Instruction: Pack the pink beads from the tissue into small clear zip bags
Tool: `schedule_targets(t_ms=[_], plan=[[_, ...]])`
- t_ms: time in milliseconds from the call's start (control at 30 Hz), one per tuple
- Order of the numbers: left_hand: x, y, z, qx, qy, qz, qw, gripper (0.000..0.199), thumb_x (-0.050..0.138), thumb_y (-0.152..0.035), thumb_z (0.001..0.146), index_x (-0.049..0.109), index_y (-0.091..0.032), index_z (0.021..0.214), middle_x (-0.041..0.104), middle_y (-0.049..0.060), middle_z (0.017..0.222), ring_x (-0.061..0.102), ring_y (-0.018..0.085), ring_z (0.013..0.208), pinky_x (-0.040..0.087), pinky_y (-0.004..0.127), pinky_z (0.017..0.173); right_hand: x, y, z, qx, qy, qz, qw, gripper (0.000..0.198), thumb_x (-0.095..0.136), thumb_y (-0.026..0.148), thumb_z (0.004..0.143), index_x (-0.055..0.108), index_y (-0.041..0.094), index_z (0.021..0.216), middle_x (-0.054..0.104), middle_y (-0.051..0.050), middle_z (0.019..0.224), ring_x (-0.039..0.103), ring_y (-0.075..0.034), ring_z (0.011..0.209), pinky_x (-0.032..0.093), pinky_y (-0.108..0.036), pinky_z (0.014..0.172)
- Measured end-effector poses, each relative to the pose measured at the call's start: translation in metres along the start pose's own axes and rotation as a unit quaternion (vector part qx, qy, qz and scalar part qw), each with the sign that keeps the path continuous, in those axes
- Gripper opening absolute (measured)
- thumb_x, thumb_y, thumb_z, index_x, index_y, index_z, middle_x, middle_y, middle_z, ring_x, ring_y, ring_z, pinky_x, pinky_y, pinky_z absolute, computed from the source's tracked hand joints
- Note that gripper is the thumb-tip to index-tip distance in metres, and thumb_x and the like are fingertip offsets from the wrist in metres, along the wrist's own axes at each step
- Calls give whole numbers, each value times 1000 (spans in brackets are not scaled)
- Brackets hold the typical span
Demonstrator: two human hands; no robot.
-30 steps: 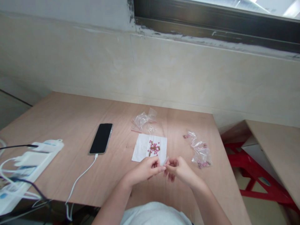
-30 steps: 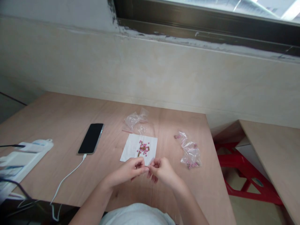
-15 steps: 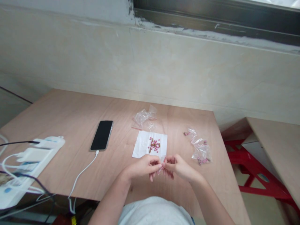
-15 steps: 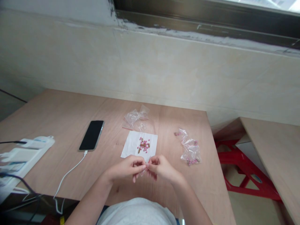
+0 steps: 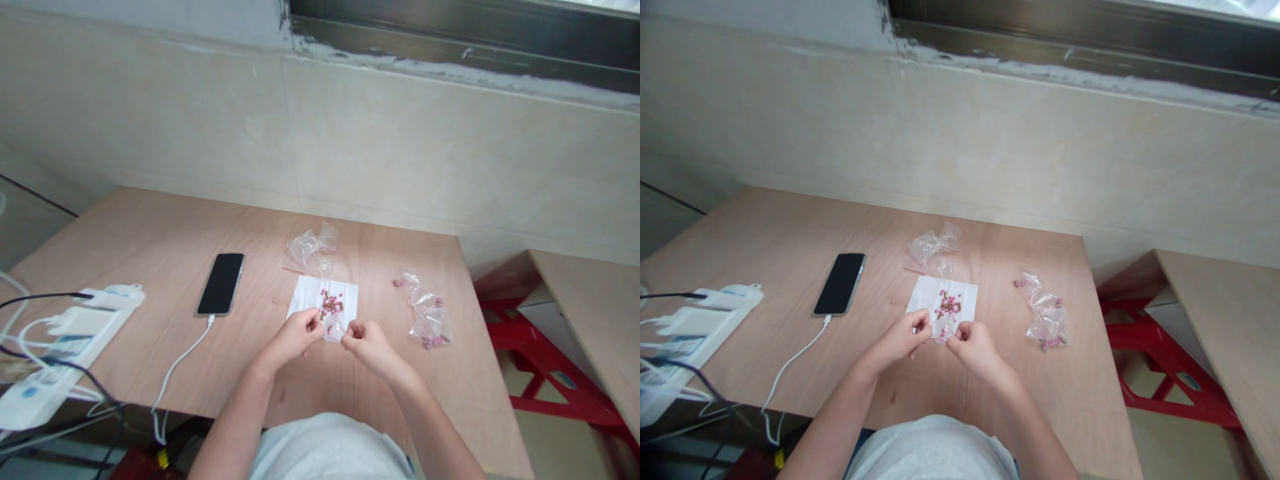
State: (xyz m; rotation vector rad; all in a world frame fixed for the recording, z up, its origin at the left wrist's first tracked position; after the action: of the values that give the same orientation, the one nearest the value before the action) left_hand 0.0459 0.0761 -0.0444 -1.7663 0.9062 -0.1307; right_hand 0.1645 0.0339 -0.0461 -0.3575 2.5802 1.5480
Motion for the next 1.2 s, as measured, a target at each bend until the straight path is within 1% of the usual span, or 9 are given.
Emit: schedule_targets(t_ms=[167,267,467,600,767,1000,1067,1133,1200], plan=[[15,-2,-7,-1,42,31,999,12,46,-25,71,48,-16,79,47,-3,65,41,6,46,31,14,32,16,14,-4,-48,-3,-5,999,16,44,17,62,34,18,50,33,6,46,30,-6,45,21,-19,44],[26,-3,-7,16,70,2,997,39,47,-17,69,44,-19,107,53,3,89,47,8,53,34,13,33,27,17,-9,-50,17,-6,999,17,44,16,62,33,18,50,33,7,45,30,-6,44,22,-19,43],[14,6,2,7,-5,-14,1000,38,38,-14,74,47,-19,111,47,8,115,51,7,55,41,15,37,7,10,-17,-7,-65,-145,987,20,47,21,65,37,18,48,35,5,43,32,-7,44,19,-21,44],[20,-5,0,69,-15,29,997,46,38,-6,71,48,-19,114,46,7,121,56,17,90,51,25,69,10,5,-10,6,-56,-239,969,15,47,29,70,52,16,66,52,-2,55,41,-11,48,21,-22,45],[23,-10,-6,95,-6,59,994,53,36,-5,73,41,-20,123,36,6,133,34,21,122,31,39,101,5,-8,5,39,-71,-304,949,13,49,23,69,56,14,65,59,-9,62,50,-15,55,22,-24,47],[16,-27,-21,120,48,60,990,43,48,-23,78,43,-26,120,24,5,136,24,22,127,21,38,106,-5,-6,6,7,-86,-228,970,10,48,18,64,51,15,55,49,0,49,41,-11,47,22,-22,45],[21,-25,-24,110,86,55,989,59,63,-31,67,40,-27,121,17,5,137,18,26,129,20,41,105,-4,-6,6,7,-74,-171,983,11,45,17,65,48,15,54,44,2,47,38,-9,45,22,-21,44],[23,-20,-24,110,92,40,989,67,68,-28,61,38,-27,120,17,6,136,19,26,128,22,41,104,0,-8,8,15,-42,-113,993,13,43,18,67,47,16,55,41,3,46,36,-8,43,22,-20,43],[23,-12,-21,118,68,6,991,54,62,-21,66,40,-25,116,25,7,131,29,22,123,29,37,100,3,-7,7,14,-16,-65,998,13,44,20,69,47,16,58,41,4,46,36,-8,42,23,-20,43]])
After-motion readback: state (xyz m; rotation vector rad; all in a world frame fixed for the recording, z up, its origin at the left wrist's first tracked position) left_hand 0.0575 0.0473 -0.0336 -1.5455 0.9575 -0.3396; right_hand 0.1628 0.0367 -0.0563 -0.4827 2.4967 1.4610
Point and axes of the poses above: each hand's wrist, its own z-axis towards the middle knuckle, its own x-axis out of the palm, y = z × x, the point moved 8 cm from there along z, towards the middle knuckle
